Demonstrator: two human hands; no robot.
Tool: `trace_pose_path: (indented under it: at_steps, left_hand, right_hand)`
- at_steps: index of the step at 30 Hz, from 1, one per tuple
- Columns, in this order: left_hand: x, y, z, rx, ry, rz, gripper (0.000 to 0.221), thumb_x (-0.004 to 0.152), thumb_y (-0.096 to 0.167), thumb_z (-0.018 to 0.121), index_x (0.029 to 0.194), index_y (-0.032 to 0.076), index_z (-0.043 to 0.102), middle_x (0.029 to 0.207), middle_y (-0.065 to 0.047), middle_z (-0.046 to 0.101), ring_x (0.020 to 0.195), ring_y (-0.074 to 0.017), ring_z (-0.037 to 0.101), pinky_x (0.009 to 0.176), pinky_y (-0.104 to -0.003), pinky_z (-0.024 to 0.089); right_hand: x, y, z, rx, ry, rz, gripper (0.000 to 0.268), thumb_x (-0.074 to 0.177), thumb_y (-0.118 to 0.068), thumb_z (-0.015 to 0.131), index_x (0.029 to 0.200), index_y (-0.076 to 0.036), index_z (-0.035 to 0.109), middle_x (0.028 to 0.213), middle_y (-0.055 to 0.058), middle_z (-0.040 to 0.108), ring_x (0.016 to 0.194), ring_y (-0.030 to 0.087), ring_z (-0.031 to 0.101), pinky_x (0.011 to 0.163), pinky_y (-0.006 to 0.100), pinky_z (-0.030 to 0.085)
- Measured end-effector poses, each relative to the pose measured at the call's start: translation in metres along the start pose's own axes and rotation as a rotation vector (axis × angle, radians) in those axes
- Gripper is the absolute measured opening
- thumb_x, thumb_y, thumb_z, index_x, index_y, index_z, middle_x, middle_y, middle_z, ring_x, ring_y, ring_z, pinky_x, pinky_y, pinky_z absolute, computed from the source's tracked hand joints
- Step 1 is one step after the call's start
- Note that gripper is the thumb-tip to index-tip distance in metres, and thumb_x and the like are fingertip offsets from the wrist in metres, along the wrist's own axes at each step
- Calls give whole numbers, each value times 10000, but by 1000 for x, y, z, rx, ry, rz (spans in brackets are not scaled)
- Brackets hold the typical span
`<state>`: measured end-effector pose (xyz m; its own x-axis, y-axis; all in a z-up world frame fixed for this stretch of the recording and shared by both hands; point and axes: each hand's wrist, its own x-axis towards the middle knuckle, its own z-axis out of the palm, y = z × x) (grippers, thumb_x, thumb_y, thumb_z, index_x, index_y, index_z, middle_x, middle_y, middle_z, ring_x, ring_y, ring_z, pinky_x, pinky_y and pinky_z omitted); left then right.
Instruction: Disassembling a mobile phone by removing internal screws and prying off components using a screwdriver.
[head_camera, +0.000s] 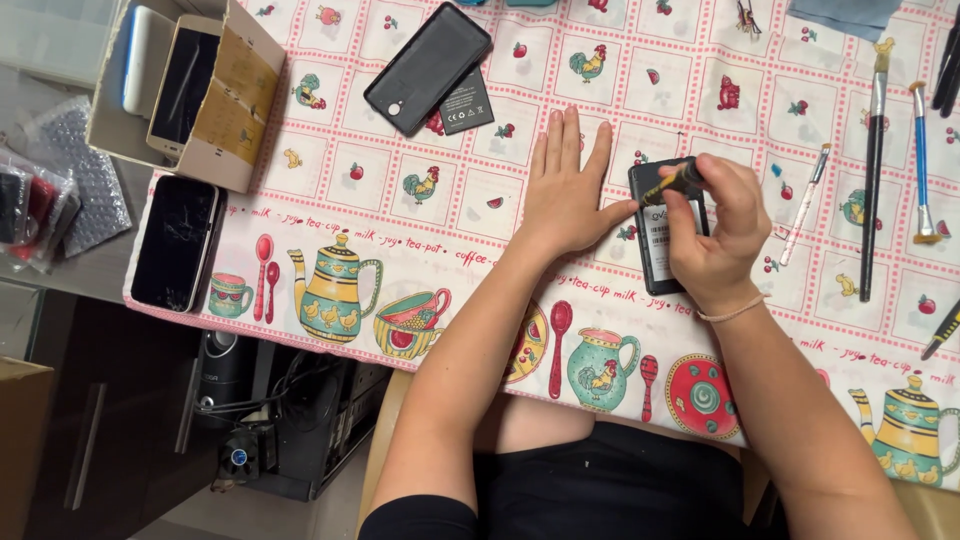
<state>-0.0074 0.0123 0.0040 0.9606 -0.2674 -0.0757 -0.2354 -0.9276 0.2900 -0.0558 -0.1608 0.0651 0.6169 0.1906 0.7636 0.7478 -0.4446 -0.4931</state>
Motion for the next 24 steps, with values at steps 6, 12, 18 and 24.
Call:
trace_pose_path:
  at_steps: [6,12,18,24]
  left_hand:
    - [-1,-3,7,-46,51,16,1090,911,791,624,1662,182,120,1703,-271,-57,1587,-425,-87,1284,-519,25]
    - [0,-2,3,-73,23,19,1164,870,770,712,1658,168,102,1695,-288,-69,1579,-444,-95,1274,-529,30]
    - [3,-5,15,-46,91,35,1178,837,802,698,1654,160,141,1688,-317,-31,1582,-456,-58,1272,-533,53]
    - [-2,-5,2,-115,91,48,1137,835,751,692,1651,160,164,1687,-314,-65,1566,-493,-102,1256,-567,24]
  right_hand:
    - [-7,6,0,-3,73,-60,391,992,62,651,1324,-8,457,1082,281,662,978,410,672,938,490,543]
    - [1,-4,-11,-155,31,-5,397,970,141,804,1294,104,578,1126,290,646,940,360,666,795,395,645]
    - [0,-6,-2,27,-6,-102,355,1003,85,606,1327,32,468,1138,336,675,993,440,724,906,490,628]
    - [1,-9,0,-136,67,-83,363,1013,118,696,1299,-1,507,1081,211,664,1027,359,639,973,453,532]
